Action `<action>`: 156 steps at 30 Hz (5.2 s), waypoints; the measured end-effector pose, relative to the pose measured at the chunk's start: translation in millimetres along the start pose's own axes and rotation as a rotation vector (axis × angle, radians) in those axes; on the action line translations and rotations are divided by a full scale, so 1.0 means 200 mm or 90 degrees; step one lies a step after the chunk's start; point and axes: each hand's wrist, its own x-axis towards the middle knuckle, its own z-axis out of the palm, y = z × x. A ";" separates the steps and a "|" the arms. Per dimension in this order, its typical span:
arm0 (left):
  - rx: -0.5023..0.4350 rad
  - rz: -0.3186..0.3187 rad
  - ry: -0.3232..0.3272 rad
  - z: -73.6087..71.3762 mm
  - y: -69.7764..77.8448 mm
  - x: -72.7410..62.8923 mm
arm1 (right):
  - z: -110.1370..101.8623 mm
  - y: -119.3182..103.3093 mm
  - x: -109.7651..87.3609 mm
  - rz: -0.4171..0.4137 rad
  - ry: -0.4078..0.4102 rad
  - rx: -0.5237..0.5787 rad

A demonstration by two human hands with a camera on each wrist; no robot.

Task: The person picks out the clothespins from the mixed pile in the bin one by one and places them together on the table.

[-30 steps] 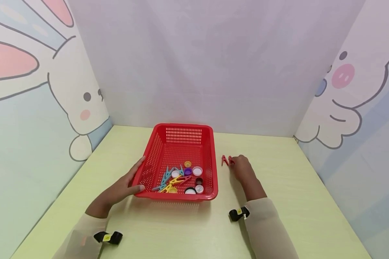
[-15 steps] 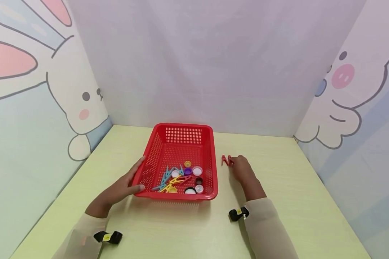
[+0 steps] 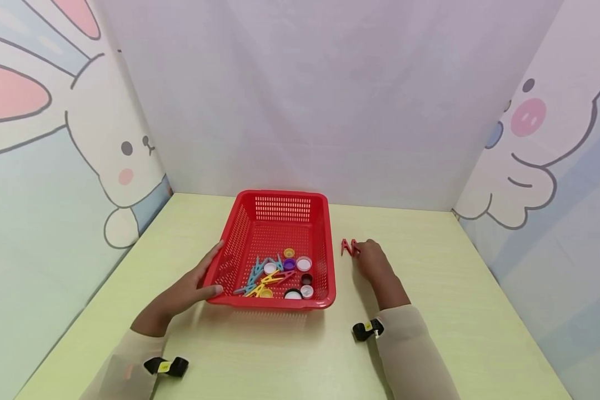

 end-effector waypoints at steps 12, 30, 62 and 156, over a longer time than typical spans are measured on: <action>0.001 -0.001 0.002 0.01 0.00 0.00 | -0.03 -0.02 -0.01 0.003 0.006 -0.006; 0.011 -0.009 0.007 0.00 -0.01 0.00 | -0.20 -0.24 -0.14 -0.087 0.196 -0.012; 0.004 0.004 0.012 0.00 0.00 0.00 | -0.18 -0.85 -0.33 -0.194 -0.076 -0.094; 0.015 0.002 0.009 0.00 -0.02 0.01 | -0.10 -0.95 -0.25 -0.298 -0.099 -0.088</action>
